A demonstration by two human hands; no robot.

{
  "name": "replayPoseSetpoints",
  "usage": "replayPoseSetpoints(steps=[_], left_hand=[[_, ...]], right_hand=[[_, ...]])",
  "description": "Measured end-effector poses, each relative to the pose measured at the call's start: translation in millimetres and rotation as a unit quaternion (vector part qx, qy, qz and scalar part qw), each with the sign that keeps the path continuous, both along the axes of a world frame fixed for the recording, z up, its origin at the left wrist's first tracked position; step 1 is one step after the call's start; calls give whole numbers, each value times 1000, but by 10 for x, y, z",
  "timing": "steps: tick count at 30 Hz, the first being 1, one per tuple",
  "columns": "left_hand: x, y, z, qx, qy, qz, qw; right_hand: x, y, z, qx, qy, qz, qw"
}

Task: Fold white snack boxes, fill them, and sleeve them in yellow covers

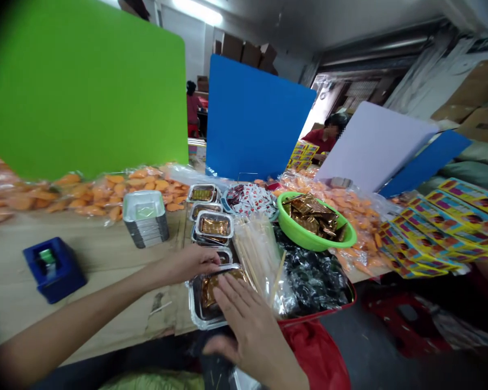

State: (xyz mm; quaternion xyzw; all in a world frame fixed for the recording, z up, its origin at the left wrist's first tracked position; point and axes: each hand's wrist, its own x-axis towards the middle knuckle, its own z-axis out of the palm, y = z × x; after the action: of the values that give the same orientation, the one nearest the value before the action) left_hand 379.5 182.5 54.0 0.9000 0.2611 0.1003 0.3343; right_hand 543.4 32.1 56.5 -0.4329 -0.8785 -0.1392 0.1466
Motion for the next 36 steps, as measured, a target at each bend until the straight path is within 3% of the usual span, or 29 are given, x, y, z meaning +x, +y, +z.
replayPoseSetpoints(steps=[6, 10, 18, 22, 27, 29, 31, 33, 36], left_hand=[[-123, -297, -105, -91, 20, -32, 995], [-363, -359, -254, -220, 1, 42, 975], [-1098, -148, -374, -205, -34, 198, 958], [-1376, -102, -416, -196, -73, 260, 943], [-1553, -49, -423, -115, -148, 350, 918], [-1578, 12, -419, -38, -188, 418, 888], [-1590, 124, -415, 11, -234, 497, 836], [-1600, 288, -404, -47, -279, 557, 781], [-1607, 585, -372, -215, -298, 581, 726]], right_hand=[[-67, -348, -291, -20, -25, 54, 998], [-39, -497, -554, -12, -12, 22, 1000], [79, -167, -1199, 45, 32, 49, 997], [134, -10, -1198, 80, -3, 43, 996], [37, 0, -1167, 80, -9, -47, 996], [6, -4, -1202, 112, 37, -77, 990], [22, 7, -1224, 143, 45, -80, 986], [71, 23, -1216, 180, 10, -53, 982], [129, 16, -1157, 264, -2, -26, 964]])
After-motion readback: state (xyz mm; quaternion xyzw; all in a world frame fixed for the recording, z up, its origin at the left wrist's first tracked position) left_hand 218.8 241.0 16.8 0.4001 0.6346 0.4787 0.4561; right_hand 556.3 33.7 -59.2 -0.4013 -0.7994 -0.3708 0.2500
